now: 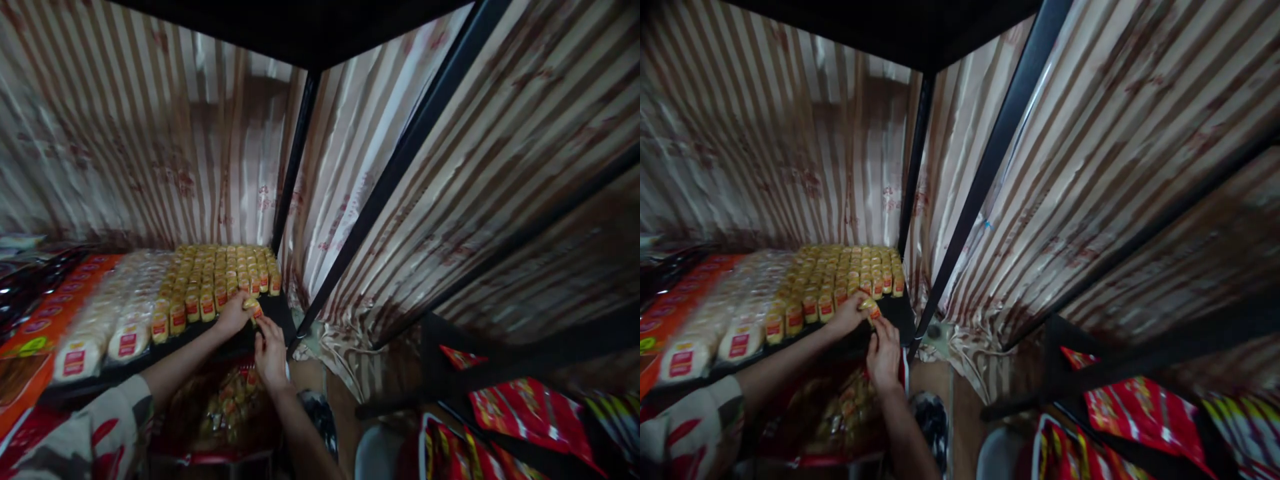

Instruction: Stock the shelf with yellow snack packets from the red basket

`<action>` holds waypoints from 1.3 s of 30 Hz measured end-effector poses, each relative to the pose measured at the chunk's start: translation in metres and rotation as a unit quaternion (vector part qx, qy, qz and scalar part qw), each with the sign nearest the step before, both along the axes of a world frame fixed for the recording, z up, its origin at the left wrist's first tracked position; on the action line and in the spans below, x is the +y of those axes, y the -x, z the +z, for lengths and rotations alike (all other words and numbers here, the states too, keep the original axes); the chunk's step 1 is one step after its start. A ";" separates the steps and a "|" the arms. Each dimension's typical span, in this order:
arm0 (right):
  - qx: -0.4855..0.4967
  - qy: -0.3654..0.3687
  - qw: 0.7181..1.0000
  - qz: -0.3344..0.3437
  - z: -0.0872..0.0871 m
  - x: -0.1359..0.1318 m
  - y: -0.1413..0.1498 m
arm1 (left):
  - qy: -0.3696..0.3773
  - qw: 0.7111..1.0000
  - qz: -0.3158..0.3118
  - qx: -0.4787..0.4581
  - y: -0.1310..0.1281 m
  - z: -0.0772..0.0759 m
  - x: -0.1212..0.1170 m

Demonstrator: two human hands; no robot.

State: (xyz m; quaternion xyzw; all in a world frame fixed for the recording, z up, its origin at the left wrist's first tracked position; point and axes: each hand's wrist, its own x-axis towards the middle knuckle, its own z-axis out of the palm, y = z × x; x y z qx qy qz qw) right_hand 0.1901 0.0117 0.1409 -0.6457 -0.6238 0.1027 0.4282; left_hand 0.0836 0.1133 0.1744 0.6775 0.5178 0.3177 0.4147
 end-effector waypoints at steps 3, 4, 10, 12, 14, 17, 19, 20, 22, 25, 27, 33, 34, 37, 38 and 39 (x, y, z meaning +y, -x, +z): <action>0.003 -0.004 1.000 -0.005 -0.009 0.023 -0.007 | -0.068 0.991 -0.008 0.112 -0.015 0.006 0.022; 0.009 0.000 1.000 -0.010 -0.013 0.030 -0.008 | -0.073 0.986 -0.008 0.149 -0.020 0.007 0.027; 0.062 0.004 0.998 -0.024 -0.032 0.058 -0.013 | -0.060 0.965 -0.007 0.256 -0.039 0.006 0.048; 0.065 -0.003 0.997 -0.027 -0.036 0.064 -0.015 | -0.069 0.965 -0.001 0.252 -0.042 0.003 0.053; 0.060 0.001 0.998 -0.035 -0.038 0.071 -0.018 | -0.079 0.966 0.005 0.247 -0.046 0.000 0.057; 0.046 0.012 0.997 -0.055 -0.041 0.080 -0.022 | -0.098 0.964 0.002 0.246 -0.053 -0.002 0.063; 0.036 0.017 0.997 -0.064 -0.042 0.086 -0.024 | -0.111 0.961 -0.005 0.254 -0.057 -0.002 0.066; 0.031 0.019 0.997 -0.066 -0.043 0.088 -0.025 | -0.113 0.958 -0.008 0.262 -0.059 -0.002 0.067; 0.021 0.018 0.997 -0.066 -0.045 0.092 -0.027 | -0.117 0.954 -0.014 0.277 -0.062 -0.003 0.069; 0.003 0.016 0.998 -0.065 -0.048 0.097 -0.028 | -0.141 0.950 -0.021 0.279 -0.065 -0.007 0.071; -0.006 0.019 0.998 -0.066 -0.050 0.100 -0.028 | -0.156 0.949 -0.022 0.272 -0.065 -0.010 0.072; -0.031 0.021 0.996 -0.080 -0.057 0.101 -0.026 | -0.204 0.947 -0.018 0.247 -0.058 -0.019 0.063; -0.034 0.020 0.996 -0.083 -0.057 0.101 -0.026 | -0.216 0.945 -0.023 0.244 -0.056 -0.022 0.059; -0.045 0.014 0.995 -0.093 -0.058 0.101 -0.024 | -0.237 0.940 -0.072 0.235 -0.051 -0.033 0.047; -0.050 0.009 0.994 -0.097 -0.057 0.101 -0.024 | -0.236 0.939 -0.090 0.232 -0.050 -0.038 0.044; -0.056 0.004 0.994 -0.099 -0.057 0.101 -0.023 | -0.229 0.941 -0.102 0.229 -0.049 -0.041 0.041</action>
